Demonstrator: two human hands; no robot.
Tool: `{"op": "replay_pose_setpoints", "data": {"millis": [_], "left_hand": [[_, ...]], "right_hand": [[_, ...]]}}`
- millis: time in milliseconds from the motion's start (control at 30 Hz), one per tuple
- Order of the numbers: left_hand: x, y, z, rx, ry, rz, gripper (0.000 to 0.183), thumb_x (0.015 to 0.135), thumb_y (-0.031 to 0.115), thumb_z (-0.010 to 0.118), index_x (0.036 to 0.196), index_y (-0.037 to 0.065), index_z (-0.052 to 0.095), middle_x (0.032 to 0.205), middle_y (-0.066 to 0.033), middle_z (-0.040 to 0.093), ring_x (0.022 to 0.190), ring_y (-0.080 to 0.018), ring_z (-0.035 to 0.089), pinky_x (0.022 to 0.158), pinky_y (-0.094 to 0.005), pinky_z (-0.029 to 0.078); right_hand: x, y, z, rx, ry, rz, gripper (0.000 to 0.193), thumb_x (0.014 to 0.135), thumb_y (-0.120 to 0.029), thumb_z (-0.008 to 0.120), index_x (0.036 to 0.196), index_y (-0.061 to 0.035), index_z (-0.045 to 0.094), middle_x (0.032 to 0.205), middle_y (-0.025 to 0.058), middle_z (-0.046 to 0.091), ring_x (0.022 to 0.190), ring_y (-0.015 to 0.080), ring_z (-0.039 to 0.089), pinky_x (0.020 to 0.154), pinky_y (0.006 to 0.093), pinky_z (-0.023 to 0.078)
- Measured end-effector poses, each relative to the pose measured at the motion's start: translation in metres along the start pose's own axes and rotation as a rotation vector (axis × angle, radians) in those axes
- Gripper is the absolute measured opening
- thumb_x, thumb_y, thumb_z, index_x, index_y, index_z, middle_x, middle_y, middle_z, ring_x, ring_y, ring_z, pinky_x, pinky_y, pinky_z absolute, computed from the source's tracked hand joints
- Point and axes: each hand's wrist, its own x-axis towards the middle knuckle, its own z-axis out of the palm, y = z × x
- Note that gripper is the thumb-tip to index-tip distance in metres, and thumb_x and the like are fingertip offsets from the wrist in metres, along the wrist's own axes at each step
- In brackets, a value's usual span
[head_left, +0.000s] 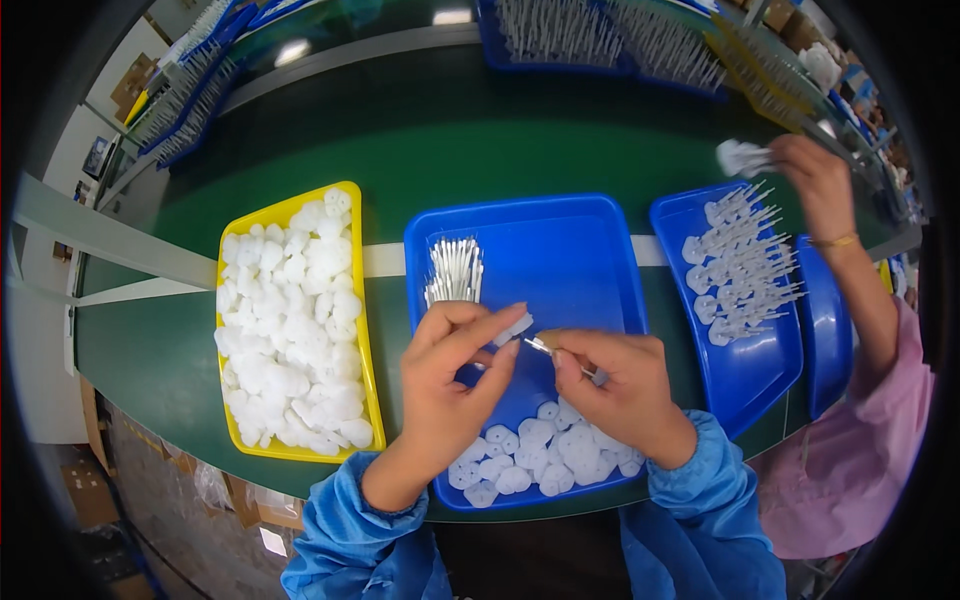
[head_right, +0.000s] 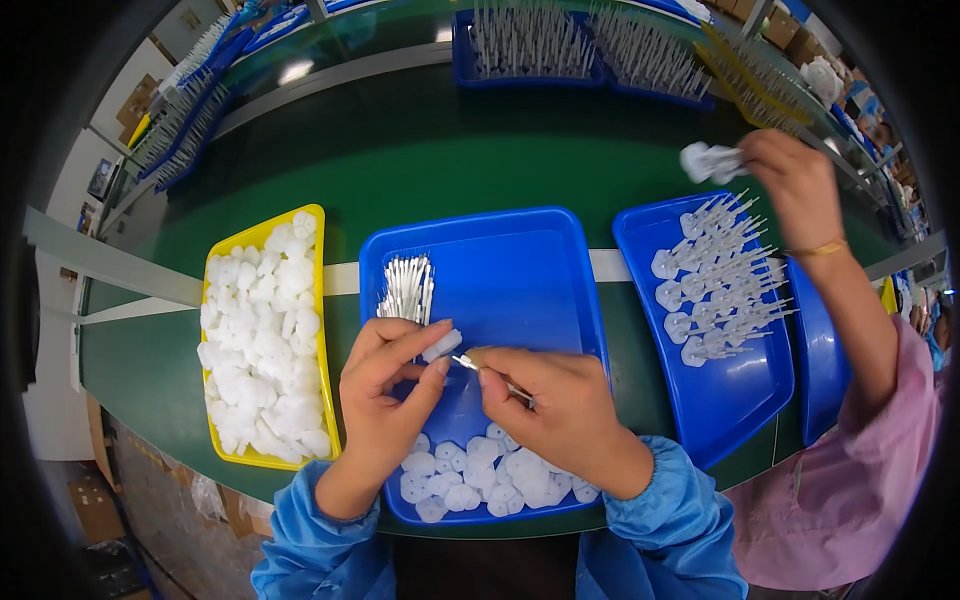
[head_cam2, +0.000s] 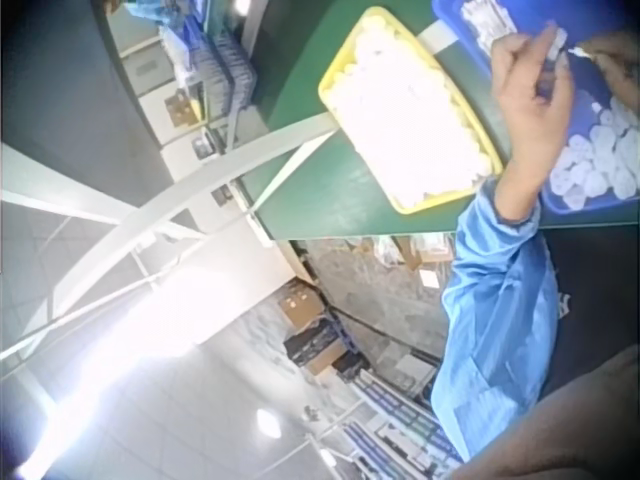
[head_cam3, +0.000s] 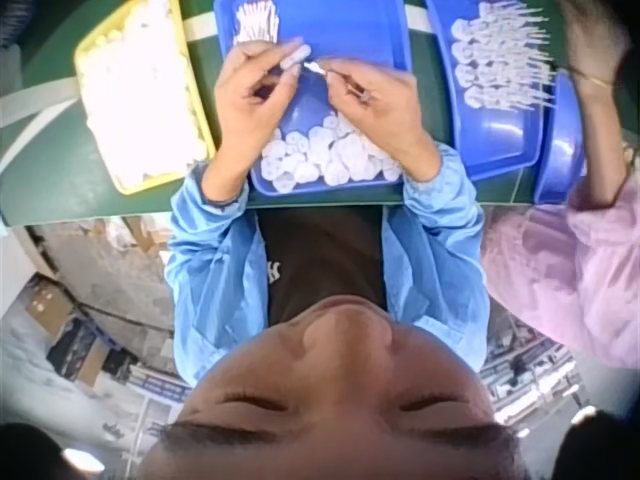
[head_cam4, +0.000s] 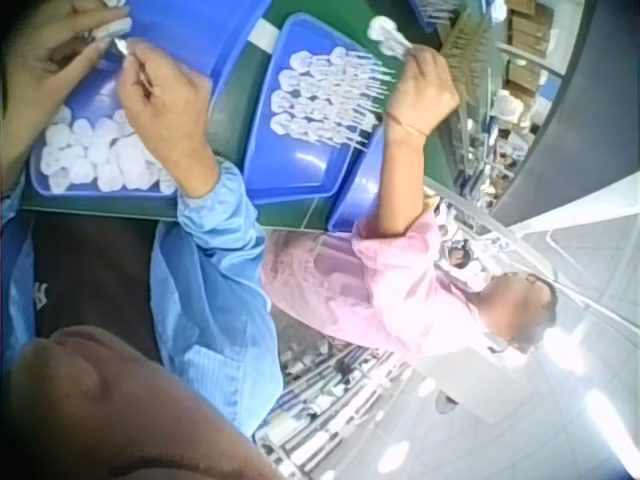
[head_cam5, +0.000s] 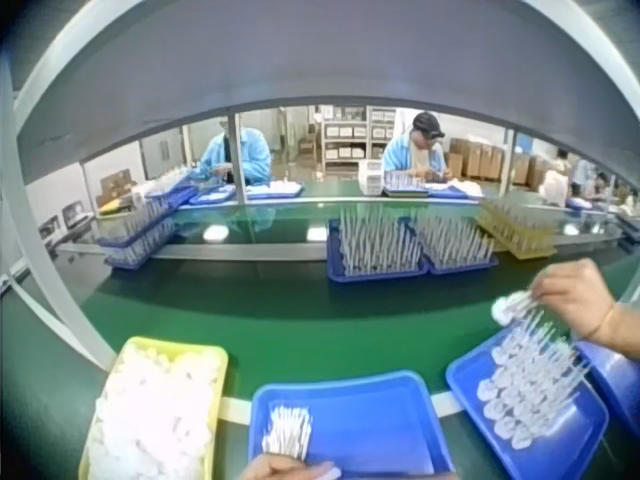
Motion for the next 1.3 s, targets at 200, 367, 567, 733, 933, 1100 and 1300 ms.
{"op": "replay_pose_setpoints", "data": {"millis": [200,367,567,733,933,1100,1300], "left_hand": [[0.001,-0.001,0.000,-0.019,0.034,-0.007,0.039,0.098,-0.015,0.072,0.135,-0.001,0.077,0.128,-0.0101,0.062,0.111,-0.0146,0.071,0.087,-0.0218,0.063],[0.000,-0.001,0.001,-0.004,0.008,-0.020,0.039,0.098,-0.014,0.073,0.134,-0.001,0.078,0.126,-0.0106,0.064,0.110,-0.0145,0.071,0.085,-0.0218,0.064],[0.000,0.003,0.001,0.043,-0.045,-0.012,0.040,0.098,-0.011,0.075,0.136,0.001,0.078,0.128,-0.0166,0.077,0.104,-0.0143,0.075,0.083,-0.0242,0.064],[-0.003,0.003,0.005,0.063,-0.010,-0.035,0.046,0.093,-0.009,0.079,0.136,0.007,0.081,0.105,-0.0140,0.082,0.083,-0.0179,0.075,0.072,-0.0268,0.060],[-0.002,0.008,0.000,0.246,-0.052,0.058,0.046,0.092,-0.011,0.079,0.135,0.003,0.080,0.104,-0.0164,0.083,0.083,-0.0163,0.078,0.075,-0.0261,0.063],[-0.005,0.010,0.002,0.260,-0.023,0.058,0.048,0.089,-0.010,0.081,0.135,0.004,0.080,0.095,-0.0149,0.081,0.077,-0.0205,0.076,0.073,-0.0308,0.060],[-0.009,0.009,0.001,0.225,-0.050,0.004,0.046,0.090,-0.004,0.085,0.135,0.004,0.080,0.102,-0.0150,0.081,0.080,-0.0200,0.076,0.072,-0.0311,0.060]], "right_hand": [[-0.002,0.001,-0.002,0.045,0.000,0.062,0.020,0.098,-0.005,0.081,0.117,-0.0018,0.083,0.092,0.0116,0.082,0.070,0.0165,0.078,0.062,0.0308,0.060],[-0.002,0.002,0.001,-0.038,0.000,0.011,0.019,0.096,-0.010,0.085,0.113,-0.0026,0.082,0.089,0.0103,0.081,0.070,0.0208,0.079,0.062,0.0310,0.061],[-0.002,0.002,0.001,-0.104,-0.016,0.025,0.013,0.096,-0.012,0.086,0.105,-0.0035,0.081,0.080,0.0091,0.079,0.064,0.0217,0.076,0.057,0.0313,0.057],[0.001,-0.002,-0.001,0.114,-0.070,0.190,0.014,0.097,-0.014,0.086,0.104,-0.0036,0.081,0.076,0.0092,0.076,0.060,0.0209,0.073,0.054,0.0320,0.054],[0.005,-0.003,0.002,-0.496,0.063,-0.278,0.015,0.094,-0.016,0.087,0.101,-0.0049,0.080,0.074,0.0055,0.075,0.059,0.0200,0.070,0.057,0.0337,0.053],[0.006,0.001,0.003,-0.361,0.025,-0.229,0.015,0.093,-0.015,0.086,0.101,-0.0048,0.080,0.076,0.0049,0.076,0.060,0.0221,0.071,0.058,0.0356,0.053],[0.006,0.001,0.002,-0.338,0.030,-0.238,0.013,0.093,-0.014,0.086,0.102,-0.0051,0.081,0.079,0.0059,0.078,0.061,0.0232,0.072,0.058,0.0361,0.054]]}}
